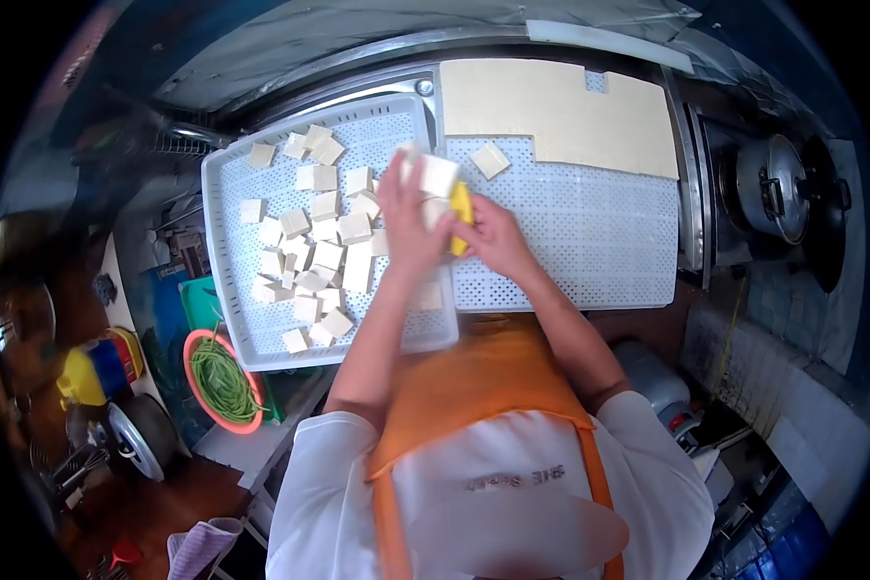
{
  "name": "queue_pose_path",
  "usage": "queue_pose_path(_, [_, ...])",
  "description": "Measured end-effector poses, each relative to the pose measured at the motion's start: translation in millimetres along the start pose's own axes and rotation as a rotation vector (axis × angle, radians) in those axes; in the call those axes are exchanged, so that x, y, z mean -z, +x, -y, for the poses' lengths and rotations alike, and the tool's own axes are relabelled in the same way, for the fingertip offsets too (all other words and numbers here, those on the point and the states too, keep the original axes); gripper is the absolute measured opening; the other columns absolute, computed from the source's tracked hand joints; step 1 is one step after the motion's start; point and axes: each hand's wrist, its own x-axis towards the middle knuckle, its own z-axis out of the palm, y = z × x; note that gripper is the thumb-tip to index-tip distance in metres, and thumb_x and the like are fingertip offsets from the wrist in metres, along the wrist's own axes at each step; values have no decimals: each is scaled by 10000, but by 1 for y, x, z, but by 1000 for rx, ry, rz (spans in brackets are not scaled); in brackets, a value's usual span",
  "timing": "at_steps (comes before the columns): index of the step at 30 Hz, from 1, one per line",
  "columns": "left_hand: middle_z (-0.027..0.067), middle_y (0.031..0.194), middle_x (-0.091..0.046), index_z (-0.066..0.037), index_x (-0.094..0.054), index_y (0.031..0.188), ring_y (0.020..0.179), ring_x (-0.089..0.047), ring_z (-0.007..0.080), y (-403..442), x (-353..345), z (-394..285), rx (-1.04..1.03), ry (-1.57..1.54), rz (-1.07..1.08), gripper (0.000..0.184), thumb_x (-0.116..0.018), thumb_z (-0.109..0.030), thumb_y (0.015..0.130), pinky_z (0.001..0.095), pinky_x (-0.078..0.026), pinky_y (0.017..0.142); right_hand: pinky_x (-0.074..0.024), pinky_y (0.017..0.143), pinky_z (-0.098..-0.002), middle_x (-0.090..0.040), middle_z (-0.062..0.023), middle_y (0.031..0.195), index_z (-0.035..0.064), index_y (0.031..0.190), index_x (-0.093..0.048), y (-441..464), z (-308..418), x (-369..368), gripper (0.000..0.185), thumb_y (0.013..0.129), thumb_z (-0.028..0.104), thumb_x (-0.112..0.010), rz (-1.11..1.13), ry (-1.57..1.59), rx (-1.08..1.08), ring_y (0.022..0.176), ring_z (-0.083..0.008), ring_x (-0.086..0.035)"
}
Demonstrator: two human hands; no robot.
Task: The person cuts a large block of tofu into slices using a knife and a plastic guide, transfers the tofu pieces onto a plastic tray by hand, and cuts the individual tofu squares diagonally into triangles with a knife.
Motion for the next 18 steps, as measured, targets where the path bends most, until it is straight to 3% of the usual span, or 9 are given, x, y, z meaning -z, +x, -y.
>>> queue_pose_path(2, [208,1517,-322,-83,-372,1479,1389,-326,388,-10,27,23,126,-117,-133,718,-628,-295,842,511,-297,1126,-564,570,-329,-692,-114,856,-23,1082,-587,19,5,-39,253,947,189,-615,94,-169,162,712,-172,-686])
queue_pose_path(4, [191,1513,-335,-89,-337,1500,1395,-337,331,-22,56,44,273,-366,-278,669,-563,-236,887,447,-358,1101,-542,581,-368,-678,-129,820,-25,1049,-581,21,60,-78,251,952,206,-596,270,-550,187,687,-228,-682])
queue_pose_path(6, [158,1474,-381,-81,-332,1500,1311,-433,281,-34,86,60,445,-344,-392,605,-512,-210,937,393,-404,1048,-530,579,-419,-646,-179,731,-32,961,-567,27,59,-111,252,914,213,-593,196,-692,422,621,-313,-661])
queue_pose_path(7, [146,1443,-405,-70,-335,1494,1254,-471,264,-38,98,63,532,-491,-483,593,-511,-219,948,371,-415,1022,-514,545,-442,-629,-212,712,-50,941,-558,28,61,-117,220,885,160,-594,178,-740,481,609,-359,-644])
queue_pose_path(8, [134,1413,-429,-59,-338,1489,1198,-508,247,-41,109,68,621,-642,-573,581,-510,-229,960,350,-427,996,-509,516,-420,-620,-186,681,-44,933,-566,27,59,-117,212,889,161,-593,143,-870,527,588,-333,-642])
queue_pose_path(10, [138,1336,-494,-10,-370,1442,1141,-535,207,-54,129,93,595,-588,-548,528,-555,-161,972,339,-474,924,-498,456,-374,-604,-134,618,-32,917,-582,23,56,-100,198,896,164,-590,74,-1135,621,546,-281,-638])
queue_pose_path(12, [142,1329,-509,-2,-390,1424,1138,-546,208,-60,139,96,687,-582,-602,523,-590,-95,950,339,-486,926,-485,430,-373,-597,-107,601,5,933,-593,3,61,-66,166,894,166,-602,-217,-1077,713,482,-284,-604])
queue_pose_path(14, [146,1325,-515,-2,-406,1414,1135,-552,209,-68,149,101,722,-577,-559,523,-604,-85,938,327,-488,932,-479,425,-365,-595,-88,593,55,939,-604,-10,57,-27,132,890,176,-621,-489,-1168,629,453,-278,-586])
queue_pose_path(18, [149,1301,-531,-8,-445,1392,1122,-560,197,-74,163,110,728,-443,-428,499,-614,-83,929,306,-497,906,-506,501,-455,-648,-168,653,38,943,-601,-25,76,29,154,882,177,-632,-658,-1446,349,546,-361,-635])
